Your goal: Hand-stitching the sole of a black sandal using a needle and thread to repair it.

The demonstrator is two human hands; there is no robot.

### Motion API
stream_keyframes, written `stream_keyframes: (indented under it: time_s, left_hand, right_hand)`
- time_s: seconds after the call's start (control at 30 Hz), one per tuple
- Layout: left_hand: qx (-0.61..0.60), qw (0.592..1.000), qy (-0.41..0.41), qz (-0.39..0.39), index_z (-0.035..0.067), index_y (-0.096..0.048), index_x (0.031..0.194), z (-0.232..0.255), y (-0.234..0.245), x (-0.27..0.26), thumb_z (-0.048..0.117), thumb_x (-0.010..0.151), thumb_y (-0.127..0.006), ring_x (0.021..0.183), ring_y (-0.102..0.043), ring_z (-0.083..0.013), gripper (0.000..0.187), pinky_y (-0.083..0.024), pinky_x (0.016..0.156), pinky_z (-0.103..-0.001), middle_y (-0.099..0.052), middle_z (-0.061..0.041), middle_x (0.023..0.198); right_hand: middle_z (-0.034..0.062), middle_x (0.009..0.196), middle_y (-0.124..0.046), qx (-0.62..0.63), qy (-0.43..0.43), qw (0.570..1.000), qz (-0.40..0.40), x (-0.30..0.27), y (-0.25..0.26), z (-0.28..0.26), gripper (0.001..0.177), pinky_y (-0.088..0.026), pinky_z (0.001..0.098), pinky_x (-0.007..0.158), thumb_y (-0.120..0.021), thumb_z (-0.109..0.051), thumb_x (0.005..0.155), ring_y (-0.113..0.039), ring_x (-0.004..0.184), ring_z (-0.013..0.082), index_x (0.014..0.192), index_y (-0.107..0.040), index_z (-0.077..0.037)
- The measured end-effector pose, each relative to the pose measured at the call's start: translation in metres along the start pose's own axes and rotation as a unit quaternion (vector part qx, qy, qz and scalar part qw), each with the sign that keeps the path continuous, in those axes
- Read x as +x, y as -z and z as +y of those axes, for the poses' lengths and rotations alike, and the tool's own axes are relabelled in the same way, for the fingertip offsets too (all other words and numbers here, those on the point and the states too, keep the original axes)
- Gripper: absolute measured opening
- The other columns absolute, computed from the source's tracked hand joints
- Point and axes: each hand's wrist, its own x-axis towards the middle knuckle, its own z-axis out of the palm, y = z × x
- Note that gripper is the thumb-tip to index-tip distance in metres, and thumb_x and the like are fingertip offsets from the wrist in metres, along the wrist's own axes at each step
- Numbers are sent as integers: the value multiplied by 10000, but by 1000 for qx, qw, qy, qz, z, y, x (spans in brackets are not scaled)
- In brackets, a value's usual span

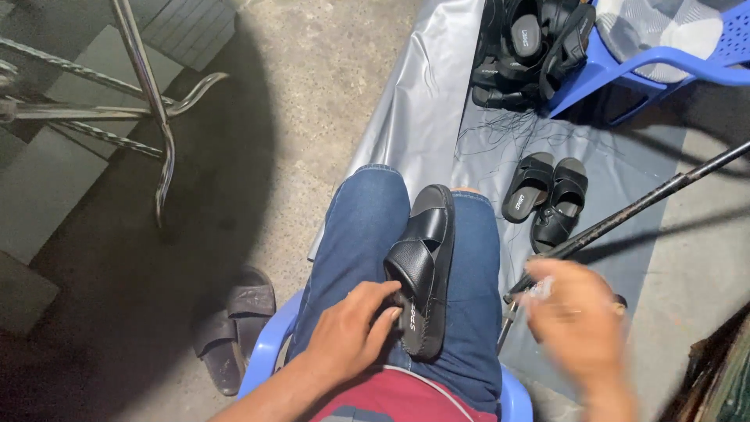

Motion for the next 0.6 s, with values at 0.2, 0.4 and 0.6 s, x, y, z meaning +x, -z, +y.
stream_keyframes:
  time_s: [0.2, 0.4, 0.6]
  left_hand:
    - [116, 982, 38, -145, 220, -582, 1080, 8, 21, 6, 266, 893, -429, 827, -580, -296, 246, -469, 640, -473, -569, -14, 951]
    - [-289, 891, -193, -292, 112, -634, 956, 34, 65, -8, 230, 934, -489, 1336, -379, -258, 188, -263, 1121, -362, -390, -253, 1400]
    - [-121, 967, 195, -113, 248, -627, 1120, 21, 18, 14, 391, 660, -683, 716, -539, -48, 486, -416, 716, -178, -624, 116, 1111]
  right_hand:
    - [-39, 1003, -615, 117, 201, 961, -152, -18, -48, -60, 108, -520, 290, 663, -598, -222, 792, -621, 880, 123, 861, -654, -161]
    - [-63, 768, -705, 181, 60, 946, -261, -13, -46, -67, 153, -496, 246, 629, -556, -271, 802, -657, 655, 105, 901, -627, -178]
    - [-69, 619, -651, 171, -27, 945, -279, -13, -48, -71, 172, -382, 233, 454, -580, -278, 779, -401, 366, 88, 910, -682, -229]
